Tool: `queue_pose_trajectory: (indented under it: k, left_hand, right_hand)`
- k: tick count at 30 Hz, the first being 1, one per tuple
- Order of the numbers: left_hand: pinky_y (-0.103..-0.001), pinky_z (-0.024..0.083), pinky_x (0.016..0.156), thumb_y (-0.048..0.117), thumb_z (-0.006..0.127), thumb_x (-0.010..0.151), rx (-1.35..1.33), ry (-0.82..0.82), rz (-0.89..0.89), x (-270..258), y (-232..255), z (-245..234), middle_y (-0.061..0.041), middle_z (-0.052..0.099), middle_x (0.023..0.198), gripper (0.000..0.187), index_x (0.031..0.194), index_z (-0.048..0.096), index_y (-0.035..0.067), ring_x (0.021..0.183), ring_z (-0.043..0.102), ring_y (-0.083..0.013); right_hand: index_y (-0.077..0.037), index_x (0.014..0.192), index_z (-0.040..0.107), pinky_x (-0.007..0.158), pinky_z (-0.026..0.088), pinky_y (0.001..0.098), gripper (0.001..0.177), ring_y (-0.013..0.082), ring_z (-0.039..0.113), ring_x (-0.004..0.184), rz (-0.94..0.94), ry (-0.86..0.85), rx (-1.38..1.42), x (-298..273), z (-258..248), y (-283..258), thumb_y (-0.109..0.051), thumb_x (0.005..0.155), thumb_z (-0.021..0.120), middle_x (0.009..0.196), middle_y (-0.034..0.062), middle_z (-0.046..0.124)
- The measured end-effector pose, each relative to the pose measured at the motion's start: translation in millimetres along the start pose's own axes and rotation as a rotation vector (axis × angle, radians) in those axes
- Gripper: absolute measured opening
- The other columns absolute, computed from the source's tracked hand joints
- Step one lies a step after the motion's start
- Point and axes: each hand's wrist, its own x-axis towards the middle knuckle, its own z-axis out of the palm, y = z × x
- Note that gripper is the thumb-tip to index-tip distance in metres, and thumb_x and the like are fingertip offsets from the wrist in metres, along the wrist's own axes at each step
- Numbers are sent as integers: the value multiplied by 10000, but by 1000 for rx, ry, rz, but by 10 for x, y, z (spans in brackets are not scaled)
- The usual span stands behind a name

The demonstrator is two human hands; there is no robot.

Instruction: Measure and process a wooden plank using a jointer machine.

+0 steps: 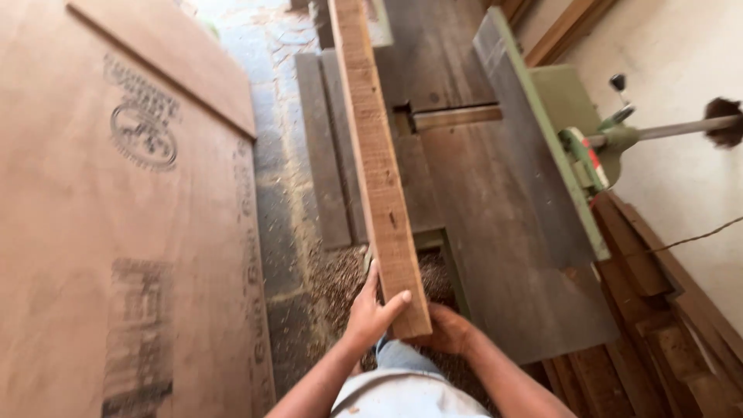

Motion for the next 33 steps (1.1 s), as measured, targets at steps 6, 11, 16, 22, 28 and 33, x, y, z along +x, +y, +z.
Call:
queue_pose_trajectory:
  k: [6, 11, 16, 22, 28, 33]
  left_hand:
    - [-580, 458, 1096, 640, 717, 702, -596, -229, -171, -167, -162, -161, -237, 516, 1481, 1100, 1567, 285, 115, 1349, 531, -377]
    - [-569, 417, 1141, 612, 506, 920, -995, -132, -384, -41, -838, -193, -240, 497, 1509, 845, 1561, 350, 85, 1396, 491, -359]
    - [-561, 308, 1175, 656, 397, 1010, -702, -125, -326, -296, -387, -276, -211, 380, 1597, 827, 1587, 306, 71, 1461, 375, -348]
    - [-521, 508, 1065, 661, 623, 811, -443, 175, -275, -263, -480, -294, -194, 572, 1447, 918, 1505, 385, 110, 1303, 588, -319]
    - [-503, 632, 804, 731, 706, 735, -688, 26, -443, -134, -1299, -629, -240, 715, 1214, 1032, 1420, 550, -25, 1021, 737, -355]
    - [-479, 674, 806, 789, 754, 577, -977, -85, -356, -62, -1545, -624, -281, 716, 1157, 1208, 1386, 527, -80, 1024, 754, -372]
  right_hand:
    - [8, 1439, 421, 965, 588, 549, 1028, 381, 682, 1142, -173, 398, -553, -419, 472, 48, -652, 706, 711, 1260, 274, 670]
    - [-13, 1520, 241, 1062, 525, 427, 1096, 296, 651, 1226, -219, 402, -752, -254, 699, 28, -529, 725, 791, 1334, 227, 614]
    - [-57, 1542, 245, 1087, 464, 468, 1152, 336, 567, 1271, -156, 229, -448, -109, 757, 98, -464, 624, 811, 1385, 230, 557]
    - [30, 1509, 285, 1106, 476, 459, 1091, 376, 587, 1265, -223, 329, -419, -33, 1053, 302, -400, 670, 837, 1340, 268, 571]
    - [46, 1478, 218, 1125, 456, 450, 1060, 356, 566, 1308, -357, 220, -860, -265, 1491, 185, -404, 746, 838, 1367, 273, 533]
    - [12, 1467, 238, 1115, 464, 455, 1067, 362, 569, 1303, -350, 146, -1045, -216, 1627, 173, -492, 730, 823, 1354, 272, 532]
